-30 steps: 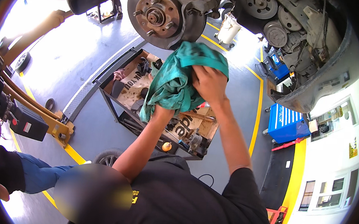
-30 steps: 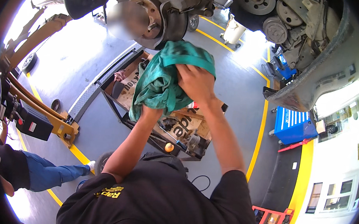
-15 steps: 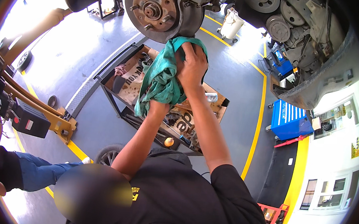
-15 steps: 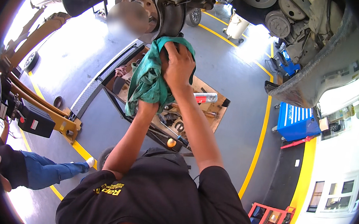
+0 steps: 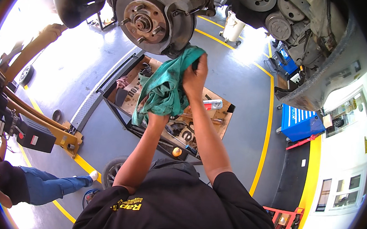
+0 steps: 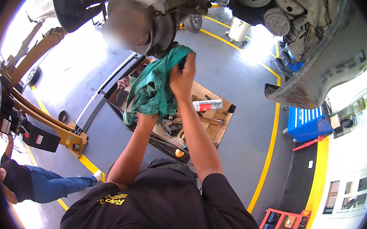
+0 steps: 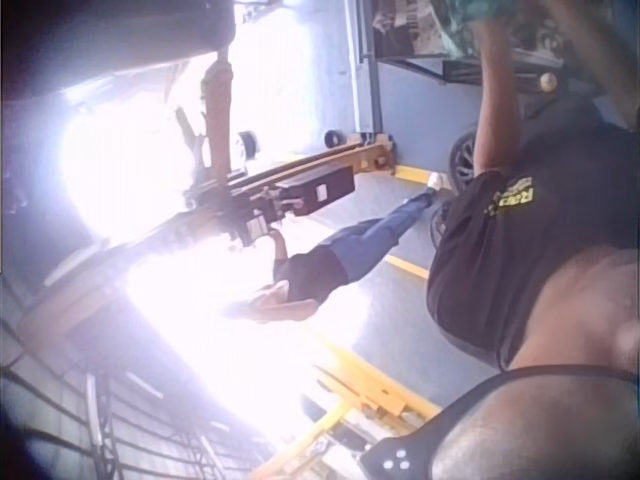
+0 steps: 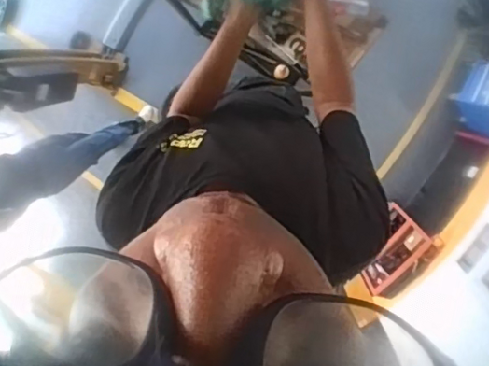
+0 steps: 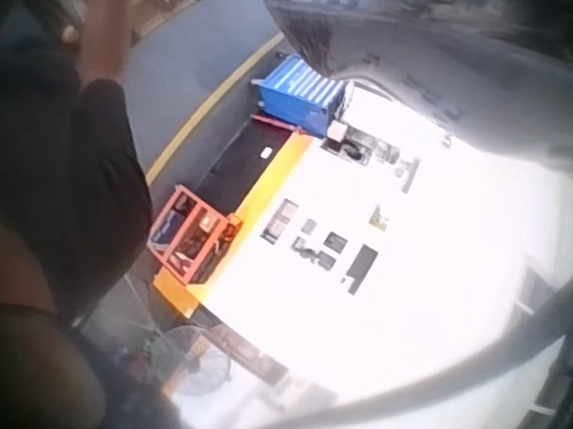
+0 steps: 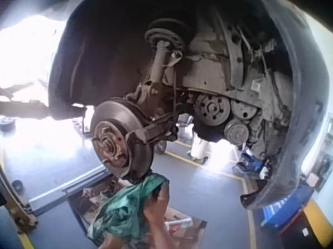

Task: The person applies a substance from a spray can to a brake pad, wipes it with a cloth, and then fits the brake pad onto the brake assembly of a vehicle.

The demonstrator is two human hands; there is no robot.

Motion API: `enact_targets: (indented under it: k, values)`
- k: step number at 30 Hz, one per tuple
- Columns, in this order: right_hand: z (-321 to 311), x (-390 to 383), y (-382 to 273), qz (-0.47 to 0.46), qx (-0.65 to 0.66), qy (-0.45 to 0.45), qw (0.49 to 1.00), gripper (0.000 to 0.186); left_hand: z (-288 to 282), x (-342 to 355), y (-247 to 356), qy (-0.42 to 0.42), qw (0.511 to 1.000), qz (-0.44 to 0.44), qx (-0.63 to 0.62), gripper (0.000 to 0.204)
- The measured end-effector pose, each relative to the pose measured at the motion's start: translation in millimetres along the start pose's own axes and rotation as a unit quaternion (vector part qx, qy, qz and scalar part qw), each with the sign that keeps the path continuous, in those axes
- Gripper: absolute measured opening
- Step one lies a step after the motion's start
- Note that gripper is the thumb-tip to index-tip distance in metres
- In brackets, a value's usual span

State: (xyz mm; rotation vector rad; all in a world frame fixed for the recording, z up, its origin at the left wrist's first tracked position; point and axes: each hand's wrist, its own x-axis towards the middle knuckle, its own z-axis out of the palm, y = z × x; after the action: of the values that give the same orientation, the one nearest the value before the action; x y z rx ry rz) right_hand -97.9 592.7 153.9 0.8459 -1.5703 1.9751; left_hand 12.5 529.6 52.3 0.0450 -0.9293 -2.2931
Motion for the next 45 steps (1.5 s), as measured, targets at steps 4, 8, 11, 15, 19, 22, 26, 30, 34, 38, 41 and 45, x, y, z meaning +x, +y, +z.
enact_targets:
  k: [4, 8, 11, 15, 19, 22, 26, 30, 34, 38, 41, 45]
  values:
    - [-14, -27, -1, 0.023, 0.049, 0.086, 0.995, 0.021, -1, -5, 0, -0.057, 0.994, 0.05, -0.074, 0.044]
    - [-19, -26, -26, 0.044, 0.058, 0.072, 0.995, 0.024, -8, 2, 2, -0.103, 0.875, 0.256, 0.397, 0.057]
    - [-9, 19, -47, 0.219, 0.109, 0.043, 0.969, 0.03, 3, 8, -7, -0.044, 0.986, 0.126, 0.096, 0.053]
    - [0, 59, -19, 0.377, 0.302, -0.037, 0.875, 0.034, 40, 30, -5, 0.043, 0.934, 0.257, 0.246, 0.036]
    - [0, 60, -17, 0.386, 0.326, -0.09, 0.858, 0.033, 78, 36, 8, 0.091, 0.973, 0.152, 0.147, 0.035]
    - [-1, 67, -17, 0.384, 0.286, -0.093, 0.873, 0.037, 89, 49, 11, 0.113, 0.894, 0.251, 0.352, 0.038]
    - [2, 70, -21, 0.387, 0.263, -0.097, 0.879, 0.039, 103, 54, 15, 0.177, 0.868, 0.272, 0.376, 0.051]
    - [-4, 75, -26, 0.42, 0.26, -0.125, 0.861, 0.036, 107, 65, 15, 0.21, 0.946, 0.173, 0.177, 0.08]
    - [-12, 64, -26, 0.467, 0.297, -0.105, 0.826, 0.031, 91, 55, -4, 0.23, 0.935, 0.186, 0.195, 0.069]
    - [-15, 60, -37, 0.433, 0.278, -0.083, 0.853, 0.024, 74, 20, -15, 0.119, 0.983, 0.136, -0.024, 0.039]
    - [-20, 53, -38, 0.413, 0.29, -0.062, 0.861, 0.024, 74, 7, -7, 0.089, 0.957, 0.223, 0.163, 0.039]
    - [-24, 30, -43, 0.411, 0.318, -0.036, 0.854, 0.027, 83, 7, -1, 0.165, 0.922, 0.275, 0.215, 0.043]
